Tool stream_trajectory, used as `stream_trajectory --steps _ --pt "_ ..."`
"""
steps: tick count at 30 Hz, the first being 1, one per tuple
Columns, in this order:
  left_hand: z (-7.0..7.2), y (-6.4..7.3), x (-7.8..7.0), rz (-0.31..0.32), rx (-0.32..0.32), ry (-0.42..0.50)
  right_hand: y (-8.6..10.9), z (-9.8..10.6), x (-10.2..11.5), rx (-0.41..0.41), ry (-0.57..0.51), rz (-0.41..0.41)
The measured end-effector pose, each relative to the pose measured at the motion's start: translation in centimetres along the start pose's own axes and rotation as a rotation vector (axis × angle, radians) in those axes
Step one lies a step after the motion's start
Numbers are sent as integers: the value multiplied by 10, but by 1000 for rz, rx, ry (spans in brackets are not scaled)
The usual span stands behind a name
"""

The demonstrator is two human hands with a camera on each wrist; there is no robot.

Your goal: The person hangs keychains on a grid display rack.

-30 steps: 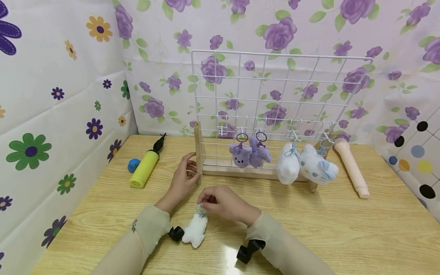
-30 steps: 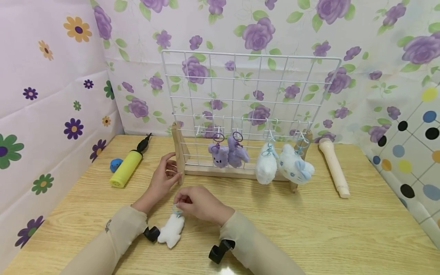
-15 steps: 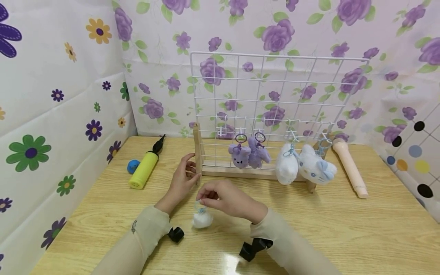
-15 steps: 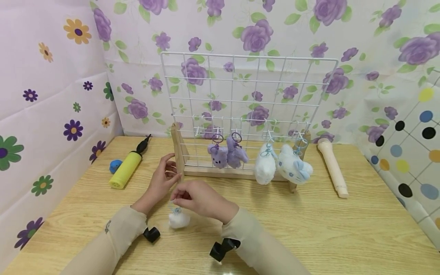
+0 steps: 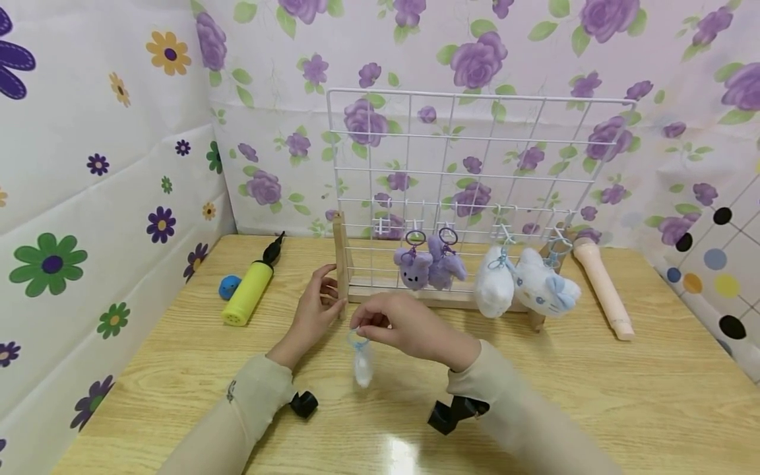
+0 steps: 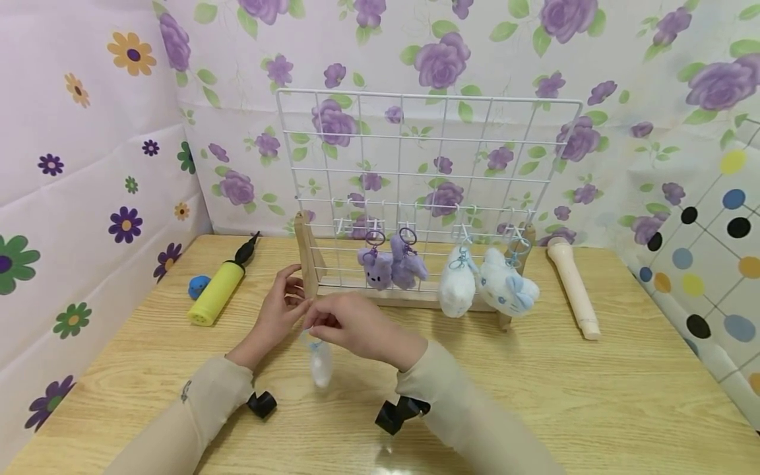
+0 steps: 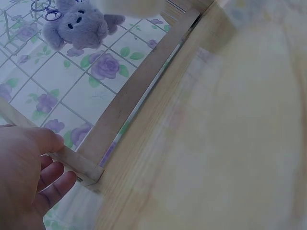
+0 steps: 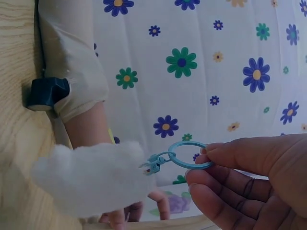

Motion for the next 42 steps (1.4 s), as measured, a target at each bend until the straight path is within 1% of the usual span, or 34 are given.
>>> stream_trajectory --steps 8,15,18,23,32,38,42 --pt "-1 0 0 1 0 7 -3 20 2 -5 46 14" --pt "-1 -1 0 19 0 23 -15 40 3 -11 103 31" --pt "-1 -1 0 24 3 26 -19 48 1 -10 115 11" --pt "0 -1 -2 14 -4 16 -26 61 -1 -13 137 -31" --pt "0 -1 -2 7 -7 17 -38 80 -1 -10 168 -62" --pt "0 -1 -1 14 -3 16 -42 92 -3 -28 183 -94" --pt "-1 -1 0 26 3 3 -46 99 -5 -50 210 -101"
Point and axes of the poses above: each hand's wrist, its own y-axis away from the middle knuckle, its own z-axis out of the back of the hand, x = y × z, the point moved 8 cm from there along -y, towards the middle knuckle, and after that the axes turned 12 degrees about z, right-handed, at the moved point
